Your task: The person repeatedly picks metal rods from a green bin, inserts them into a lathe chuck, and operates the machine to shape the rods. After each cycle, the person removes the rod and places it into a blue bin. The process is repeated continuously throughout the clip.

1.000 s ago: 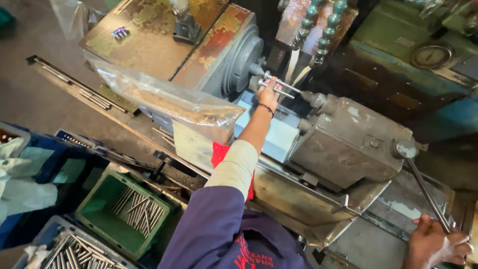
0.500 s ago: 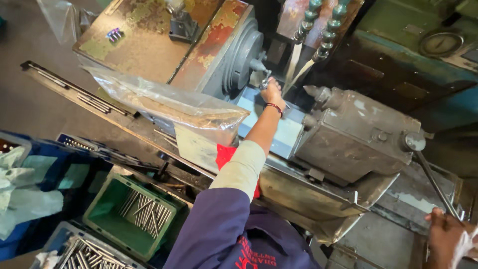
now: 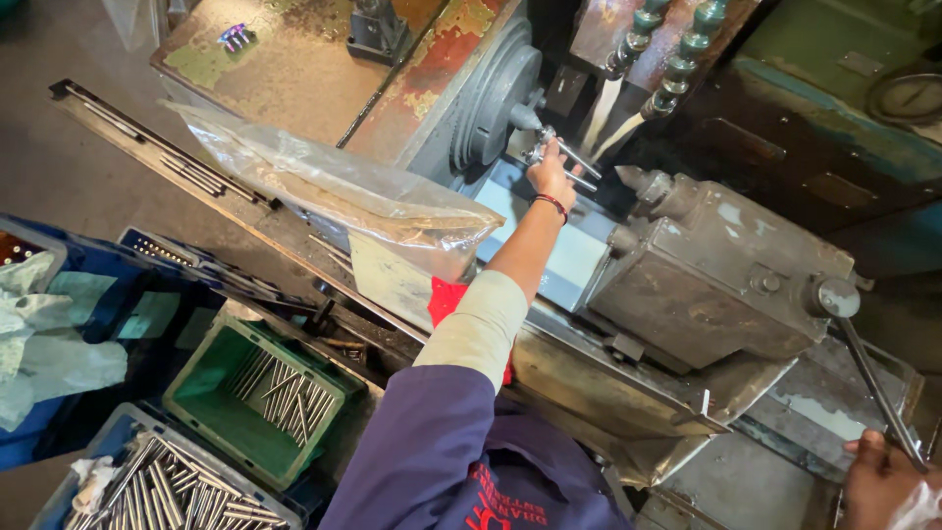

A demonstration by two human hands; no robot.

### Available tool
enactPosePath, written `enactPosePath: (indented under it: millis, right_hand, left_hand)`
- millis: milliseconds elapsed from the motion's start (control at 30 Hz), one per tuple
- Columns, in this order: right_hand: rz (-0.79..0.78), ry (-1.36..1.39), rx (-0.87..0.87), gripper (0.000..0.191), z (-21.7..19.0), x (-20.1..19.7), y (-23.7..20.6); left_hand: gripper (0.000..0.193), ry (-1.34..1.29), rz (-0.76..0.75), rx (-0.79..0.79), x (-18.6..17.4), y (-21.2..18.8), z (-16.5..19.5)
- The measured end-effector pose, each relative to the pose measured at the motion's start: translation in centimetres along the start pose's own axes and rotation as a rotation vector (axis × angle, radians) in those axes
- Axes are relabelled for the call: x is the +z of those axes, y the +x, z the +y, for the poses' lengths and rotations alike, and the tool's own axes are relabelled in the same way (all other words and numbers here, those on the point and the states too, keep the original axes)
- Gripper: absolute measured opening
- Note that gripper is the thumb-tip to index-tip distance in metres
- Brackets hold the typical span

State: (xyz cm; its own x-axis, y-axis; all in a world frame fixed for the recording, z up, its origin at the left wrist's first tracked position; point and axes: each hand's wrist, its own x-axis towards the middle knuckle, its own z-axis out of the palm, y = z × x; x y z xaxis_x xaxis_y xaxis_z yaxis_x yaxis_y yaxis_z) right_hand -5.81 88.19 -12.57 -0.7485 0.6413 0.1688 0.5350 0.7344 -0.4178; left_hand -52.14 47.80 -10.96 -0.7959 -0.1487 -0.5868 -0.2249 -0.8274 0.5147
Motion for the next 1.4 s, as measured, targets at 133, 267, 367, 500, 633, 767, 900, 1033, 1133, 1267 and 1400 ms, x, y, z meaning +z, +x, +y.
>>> enactPosePath:
  millis: [133, 267, 367, 500, 633, 767, 900, 1033, 1133, 1267, 1400]
  right_hand:
    - [0.027, -0.041, -0.102, 0.037, 0.4, 0.5, 0.2]
    - [0.005, -0.058, -0.097, 0.039, -0.4, 0.5, 0.4]
    - [0.027, -0.118, -0.087, 0.040, -1.2, 0.2, 0.5]
    - [0.022, -0.165, -0.052, 0.040, -2.0, -0.3, 0.1]
    - [0.010, -0.176, 0.009, 0.041, -2.2, -1.0, -0.8]
    - [0.068, -0.305, -0.045, 0.042, -2.1, -1.2, -2.0]
    - [0.043, -0.321, 0.000, 0.047, -2.1, -1.3, -2.1]
    - [-0.002, -0.271, 0.008, 0.044, -2.1, -1.5, -1.3]
    - [-0.022, -0.194, 0.012, 0.042, -2.1, -1.8, -1.0]
    - [-0.036, -0.171, 0.020, 0.042, -2.2, -1.9, -0.8]
    - [-0.108, -0.192, 0.161, 0.049, -2.3, -1.8, -0.4]
  left_hand:
    - [0.024, 0.006, 0.006, 0.014, -0.1, 0.3, -0.1]
    - [0.025, 0.029, 0.032, 0.066, -0.1, 0.6, -0.2]
    - [0.027, 0.047, 0.043, 0.081, 0.1, 0.8, -0.1]
    - [0.028, -0.058, -0.002, 0.014, 0.0, 0.9, 0.1]
    - [0.028, -0.118, -0.036, -0.015, 0.5, 1.1, 0.6]
    - [0.024, -0.167, -0.035, -0.074, 1.4, 1.8, 0.9]
    - [0.022, -0.170, -0.022, -0.099, 1.6, 2.4, 0.7]
    - [0.020, -0.180, -0.013, -0.094, 1.4, 2.6, 0.6]
    - [0.019, -0.168, -0.009, -0.103, 1.5, 2.4, 0.8]
    - [0.020, -0.161, -0.011, -0.104, 1.6, 2.2, 1.1]
    - [0.020, -0.166, -0.004, -0.113, 1.7, 2.1, 1.1]
